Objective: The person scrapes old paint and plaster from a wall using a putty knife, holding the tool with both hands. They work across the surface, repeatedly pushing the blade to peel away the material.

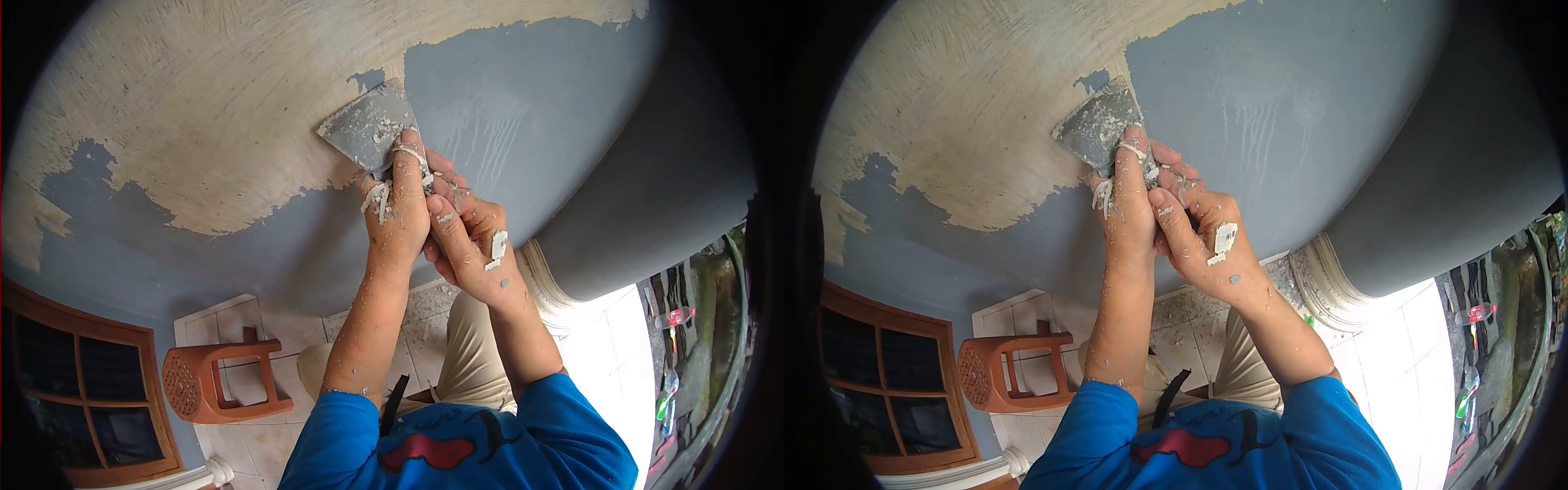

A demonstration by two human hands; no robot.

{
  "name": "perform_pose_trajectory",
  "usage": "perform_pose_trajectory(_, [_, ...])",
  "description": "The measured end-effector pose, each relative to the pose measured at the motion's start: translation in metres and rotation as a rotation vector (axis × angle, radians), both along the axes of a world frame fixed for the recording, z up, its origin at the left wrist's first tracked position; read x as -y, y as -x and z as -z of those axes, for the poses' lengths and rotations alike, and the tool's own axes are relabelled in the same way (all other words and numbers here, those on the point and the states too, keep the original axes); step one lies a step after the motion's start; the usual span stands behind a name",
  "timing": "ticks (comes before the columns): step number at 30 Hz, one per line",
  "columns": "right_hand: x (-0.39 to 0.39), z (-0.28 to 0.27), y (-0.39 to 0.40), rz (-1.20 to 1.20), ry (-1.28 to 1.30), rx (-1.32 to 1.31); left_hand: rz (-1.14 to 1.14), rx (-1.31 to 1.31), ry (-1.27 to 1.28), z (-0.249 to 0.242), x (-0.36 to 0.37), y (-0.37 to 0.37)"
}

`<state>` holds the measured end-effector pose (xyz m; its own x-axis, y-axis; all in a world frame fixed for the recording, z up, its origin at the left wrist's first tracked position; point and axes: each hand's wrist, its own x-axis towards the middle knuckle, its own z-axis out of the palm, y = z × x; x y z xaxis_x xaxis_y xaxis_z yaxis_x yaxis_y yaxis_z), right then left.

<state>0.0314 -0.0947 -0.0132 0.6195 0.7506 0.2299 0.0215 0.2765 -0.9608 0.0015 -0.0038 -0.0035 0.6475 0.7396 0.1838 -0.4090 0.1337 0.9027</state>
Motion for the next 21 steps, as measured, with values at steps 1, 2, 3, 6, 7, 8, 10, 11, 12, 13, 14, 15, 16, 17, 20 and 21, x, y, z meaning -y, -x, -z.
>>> perform_pose_trajectory(1, [-0.003,0.004,0.001,0.016,-0.041,0.010,-0.010,0.002,0.016,0.001,0.000,0.000])
perform_pose_trajectory(2, [-0.003,0.007,0.002,0.004,-0.014,0.016,-0.023,-0.001,0.036,0.003,0.001,0.002])
perform_pose_trajectory(3, [-0.001,0.011,0.005,-0.007,0.013,0.020,-0.031,-0.009,0.034,0.009,0.001,0.006])
perform_pose_trajectory(6, [-0.003,0.022,0.007,-0.007,0.055,0.037,-0.050,-0.012,0.010,0.019,-0.003,0.010])
perform_pose_trajectory(7, [-0.006,0.022,0.008,0.001,0.046,0.047,-0.057,-0.006,0.006,0.017,-0.004,0.009])
perform_pose_trajectory(8, [-0.007,0.021,0.008,0.009,0.041,0.055,-0.065,-0.004,0.005,0.016,-0.004,0.009])
perform_pose_trajectory(10, [-0.012,0.003,0.004,-0.003,0.028,0.086,-0.054,-0.008,-0.011,-0.003,-0.006,0.010])
perform_pose_trajectory(11, [-0.012,-0.005,0.002,-0.007,0.021,0.102,-0.062,-0.009,0.006,-0.013,-0.006,0.008])
perform_pose_trajectory(12, [-0.010,-0.006,0.003,-0.016,0.024,0.096,-0.069,-0.007,0.021,-0.020,-0.005,0.008])
perform_pose_trajectory(13, [-0.009,-0.008,0.003,-0.027,0.026,0.095,-0.040,-0.013,0.022,-0.022,-0.005,0.010])
perform_pose_trajectory(14, [-0.007,-0.010,0.003,-0.039,0.029,0.095,-0.052,0.000,0.010,-0.019,-0.002,0.011])
perform_pose_trajectory(15, [-0.003,-0.010,0.005,-0.052,0.046,0.067,-0.065,0.011,-0.002,-0.012,0.001,0.012])
perform_pose_trajectory(16, [0.000,-0.005,0.006,-0.048,0.056,0.062,-0.078,0.019,-0.013,-0.004,0.003,0.013])
perform_pose_trajectory(17, [0.002,0.002,0.006,-0.043,0.069,0.059,-0.065,-0.009,-0.019,0.003,0.001,0.013])
perform_pose_trajectory(20, [0.002,0.008,0.006,-0.046,0.053,0.042,-0.037,-0.034,0.030,0.008,0.001,0.011])
perform_pose_trajectory(21, [0.002,0.007,0.006,-0.049,0.033,0.039,-0.064,-0.008,0.027,0.008,0.001,0.009])
